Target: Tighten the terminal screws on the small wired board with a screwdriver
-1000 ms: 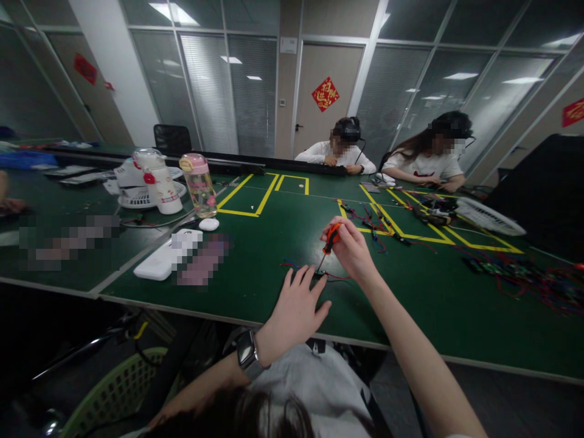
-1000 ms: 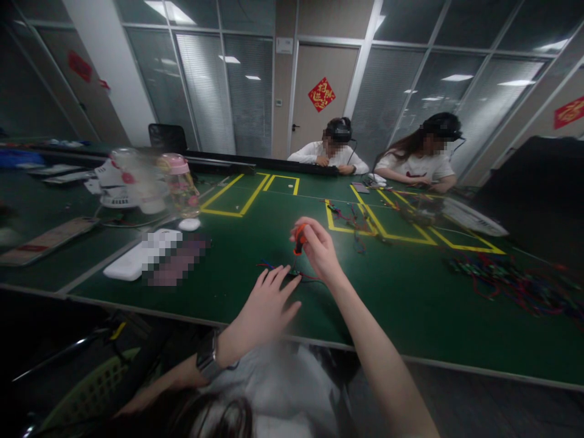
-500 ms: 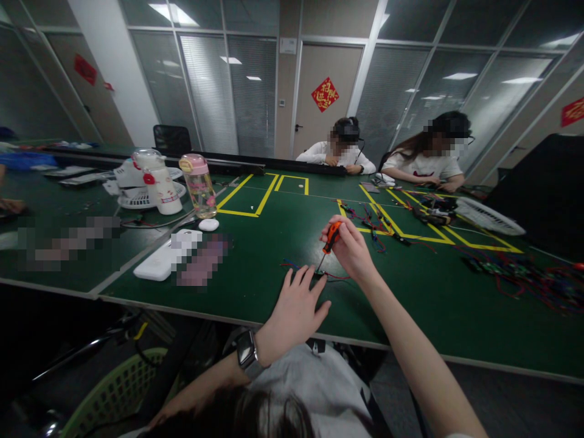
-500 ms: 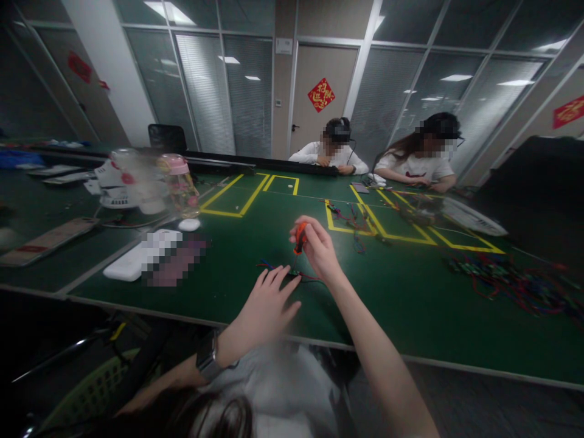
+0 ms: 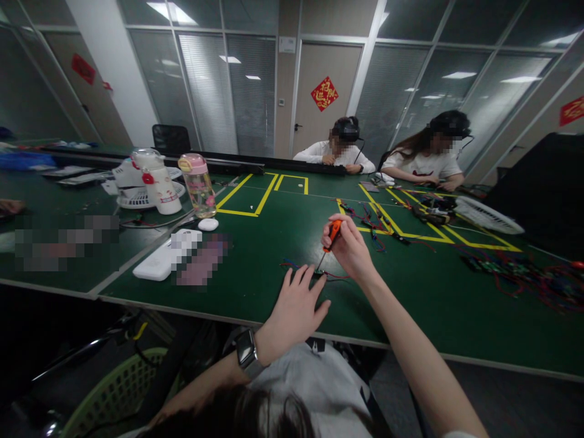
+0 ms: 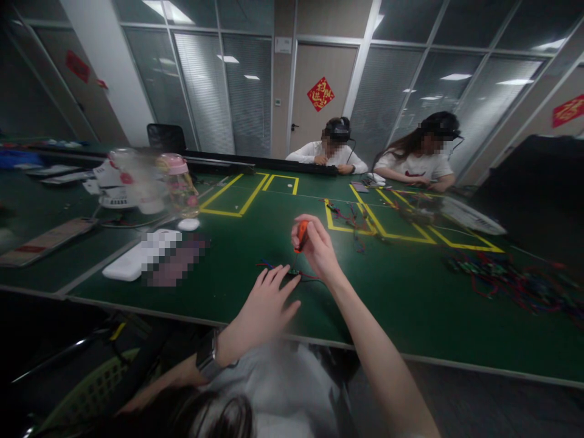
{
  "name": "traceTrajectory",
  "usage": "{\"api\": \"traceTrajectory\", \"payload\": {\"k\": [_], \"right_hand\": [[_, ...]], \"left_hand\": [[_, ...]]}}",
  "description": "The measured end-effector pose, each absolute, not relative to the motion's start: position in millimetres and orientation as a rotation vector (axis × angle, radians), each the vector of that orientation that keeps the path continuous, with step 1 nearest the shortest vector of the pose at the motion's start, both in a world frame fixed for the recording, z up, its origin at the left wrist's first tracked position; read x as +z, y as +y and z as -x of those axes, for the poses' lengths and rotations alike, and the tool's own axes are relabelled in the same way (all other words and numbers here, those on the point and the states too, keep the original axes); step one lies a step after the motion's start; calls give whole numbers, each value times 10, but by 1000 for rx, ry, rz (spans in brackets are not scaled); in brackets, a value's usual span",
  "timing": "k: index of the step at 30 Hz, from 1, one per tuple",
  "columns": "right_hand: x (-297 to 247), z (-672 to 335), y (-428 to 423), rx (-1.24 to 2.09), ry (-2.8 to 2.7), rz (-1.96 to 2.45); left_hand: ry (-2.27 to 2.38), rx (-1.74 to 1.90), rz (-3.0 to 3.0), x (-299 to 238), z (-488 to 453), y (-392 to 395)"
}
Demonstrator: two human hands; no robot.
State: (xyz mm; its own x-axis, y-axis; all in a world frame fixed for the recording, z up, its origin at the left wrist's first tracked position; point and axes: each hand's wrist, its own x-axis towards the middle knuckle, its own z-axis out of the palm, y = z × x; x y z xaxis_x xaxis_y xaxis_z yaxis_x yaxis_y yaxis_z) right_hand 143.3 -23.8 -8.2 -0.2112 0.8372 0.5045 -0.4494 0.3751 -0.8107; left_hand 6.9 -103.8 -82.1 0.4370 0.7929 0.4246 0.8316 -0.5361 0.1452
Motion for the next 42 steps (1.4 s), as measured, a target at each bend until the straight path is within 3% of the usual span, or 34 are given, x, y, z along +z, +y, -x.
{"api": "traceTrajectory", "payload": {"k": [42], "right_hand": [[-135, -1417, -227, 1278, -1291, 402]], "left_hand": [[-1480, -702, 2588, -840, -76, -1033]]}}
